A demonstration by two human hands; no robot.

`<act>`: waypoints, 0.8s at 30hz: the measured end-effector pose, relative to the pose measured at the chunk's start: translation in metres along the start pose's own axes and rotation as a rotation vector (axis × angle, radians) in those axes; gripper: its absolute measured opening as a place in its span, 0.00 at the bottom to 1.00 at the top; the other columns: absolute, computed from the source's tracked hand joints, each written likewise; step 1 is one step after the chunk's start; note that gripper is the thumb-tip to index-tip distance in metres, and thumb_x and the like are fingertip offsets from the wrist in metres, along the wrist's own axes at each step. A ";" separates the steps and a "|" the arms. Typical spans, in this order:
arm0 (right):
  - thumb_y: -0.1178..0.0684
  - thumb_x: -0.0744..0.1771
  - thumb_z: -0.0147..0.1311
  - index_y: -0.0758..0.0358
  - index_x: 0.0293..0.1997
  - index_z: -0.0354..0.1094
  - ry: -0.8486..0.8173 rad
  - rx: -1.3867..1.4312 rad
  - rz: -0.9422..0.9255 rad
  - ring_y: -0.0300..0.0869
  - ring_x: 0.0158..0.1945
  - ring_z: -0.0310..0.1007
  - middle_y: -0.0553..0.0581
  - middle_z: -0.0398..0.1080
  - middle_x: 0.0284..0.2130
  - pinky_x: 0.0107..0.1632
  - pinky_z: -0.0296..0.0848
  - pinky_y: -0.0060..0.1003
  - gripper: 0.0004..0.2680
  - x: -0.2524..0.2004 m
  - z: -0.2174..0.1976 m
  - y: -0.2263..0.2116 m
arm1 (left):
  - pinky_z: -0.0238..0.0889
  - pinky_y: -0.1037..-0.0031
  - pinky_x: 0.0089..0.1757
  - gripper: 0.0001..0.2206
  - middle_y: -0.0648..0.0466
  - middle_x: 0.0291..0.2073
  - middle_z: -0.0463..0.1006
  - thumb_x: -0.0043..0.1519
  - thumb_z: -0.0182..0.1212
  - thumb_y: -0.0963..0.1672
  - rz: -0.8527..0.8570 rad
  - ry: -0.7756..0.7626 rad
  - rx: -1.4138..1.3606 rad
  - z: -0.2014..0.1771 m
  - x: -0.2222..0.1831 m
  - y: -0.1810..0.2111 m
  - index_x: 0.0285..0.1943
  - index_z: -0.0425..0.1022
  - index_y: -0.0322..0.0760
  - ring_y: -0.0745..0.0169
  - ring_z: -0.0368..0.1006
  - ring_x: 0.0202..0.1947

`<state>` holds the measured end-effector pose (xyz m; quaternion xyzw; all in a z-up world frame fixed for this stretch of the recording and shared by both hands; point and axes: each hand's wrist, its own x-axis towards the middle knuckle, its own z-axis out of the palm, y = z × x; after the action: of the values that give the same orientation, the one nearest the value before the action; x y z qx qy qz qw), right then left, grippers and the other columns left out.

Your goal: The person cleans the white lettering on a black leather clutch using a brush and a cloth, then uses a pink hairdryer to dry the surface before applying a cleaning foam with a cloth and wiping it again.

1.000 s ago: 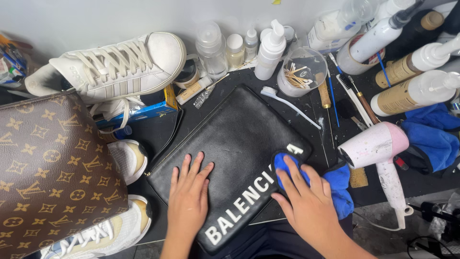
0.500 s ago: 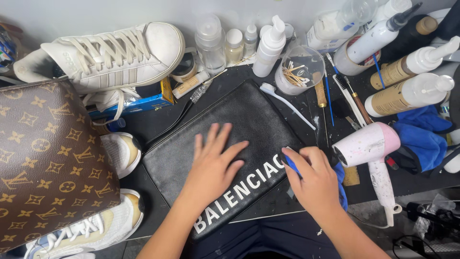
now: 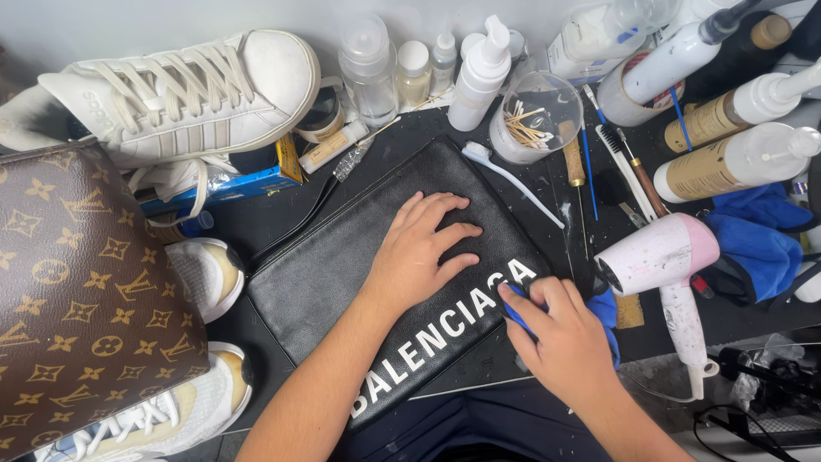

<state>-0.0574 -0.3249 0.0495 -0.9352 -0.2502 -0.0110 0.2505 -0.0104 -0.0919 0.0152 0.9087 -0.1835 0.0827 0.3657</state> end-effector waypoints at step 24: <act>0.61 0.70 0.52 0.72 0.51 0.69 0.360 0.605 0.245 0.30 0.34 0.64 0.52 0.69 0.32 0.39 0.64 0.24 0.07 -0.056 0.041 0.053 | 0.49 0.50 0.70 0.13 0.55 0.64 0.74 0.58 0.62 0.38 0.007 -0.026 0.066 -0.001 -0.001 0.002 0.49 0.81 0.45 0.53 0.64 0.71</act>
<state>-0.0859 -0.3709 -0.0190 -0.8248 -0.0804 -0.0709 0.5552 -0.0117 -0.0927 0.0167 0.9207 -0.1885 0.0783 0.3326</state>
